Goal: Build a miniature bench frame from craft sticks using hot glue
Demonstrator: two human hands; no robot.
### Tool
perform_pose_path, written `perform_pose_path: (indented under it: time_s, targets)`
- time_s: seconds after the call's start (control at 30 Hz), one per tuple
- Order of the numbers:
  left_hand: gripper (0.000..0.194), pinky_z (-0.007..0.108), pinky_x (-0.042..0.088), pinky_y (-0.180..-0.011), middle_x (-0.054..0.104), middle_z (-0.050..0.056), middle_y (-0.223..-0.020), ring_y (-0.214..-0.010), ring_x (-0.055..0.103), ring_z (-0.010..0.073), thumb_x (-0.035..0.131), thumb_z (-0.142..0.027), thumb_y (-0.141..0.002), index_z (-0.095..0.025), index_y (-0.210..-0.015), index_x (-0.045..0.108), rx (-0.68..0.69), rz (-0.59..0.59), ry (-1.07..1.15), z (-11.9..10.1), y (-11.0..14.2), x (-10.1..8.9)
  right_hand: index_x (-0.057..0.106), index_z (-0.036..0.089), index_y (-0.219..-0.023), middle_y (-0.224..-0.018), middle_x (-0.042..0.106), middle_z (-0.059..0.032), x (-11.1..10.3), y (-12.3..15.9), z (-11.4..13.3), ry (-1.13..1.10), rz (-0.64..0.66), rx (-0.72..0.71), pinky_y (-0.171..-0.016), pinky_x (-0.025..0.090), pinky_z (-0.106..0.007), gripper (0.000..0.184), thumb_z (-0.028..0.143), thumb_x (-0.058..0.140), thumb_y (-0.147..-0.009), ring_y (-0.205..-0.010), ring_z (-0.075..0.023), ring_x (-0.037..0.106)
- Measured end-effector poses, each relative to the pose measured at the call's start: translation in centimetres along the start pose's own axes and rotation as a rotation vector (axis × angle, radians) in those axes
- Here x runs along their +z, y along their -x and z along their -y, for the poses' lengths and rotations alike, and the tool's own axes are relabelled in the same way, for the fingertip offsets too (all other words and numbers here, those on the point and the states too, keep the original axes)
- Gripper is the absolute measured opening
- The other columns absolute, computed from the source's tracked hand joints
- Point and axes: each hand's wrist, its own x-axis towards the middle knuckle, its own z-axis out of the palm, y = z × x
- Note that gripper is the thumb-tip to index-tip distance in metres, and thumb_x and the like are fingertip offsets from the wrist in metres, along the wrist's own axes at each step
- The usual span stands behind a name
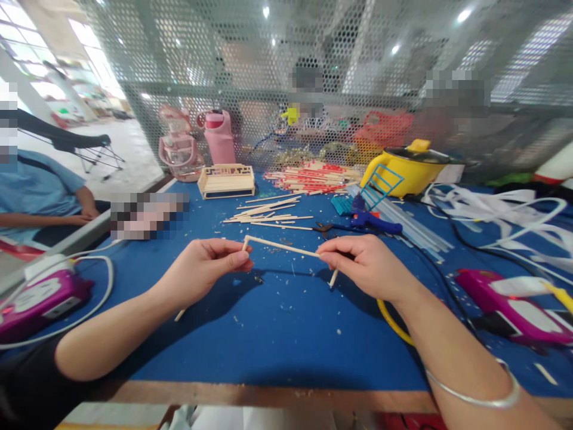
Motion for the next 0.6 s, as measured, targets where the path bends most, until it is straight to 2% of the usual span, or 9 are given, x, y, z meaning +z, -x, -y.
perform_pose_path:
  time_s: [0.6]
  targets:
    - [0.024, 0.025, 0.050, -0.073, 0.073, 0.002, -0.075, -0.075, 0.067, 0.0145, 0.071, -0.037, -0.069, -0.018, -0.082, 0.071, -0.020, -0.004, 0.021, 0.03, 0.00, 0.09, 0.070, 0.021, -0.084, -0.066, 0.068, -0.0012, -0.01, -0.10, 0.11, 0.025, 0.021, -0.027, -0.057, 0.048, -0.026, 0.026, 0.040, 0.052, -0.084, -0.059, -0.0153, 0.063]
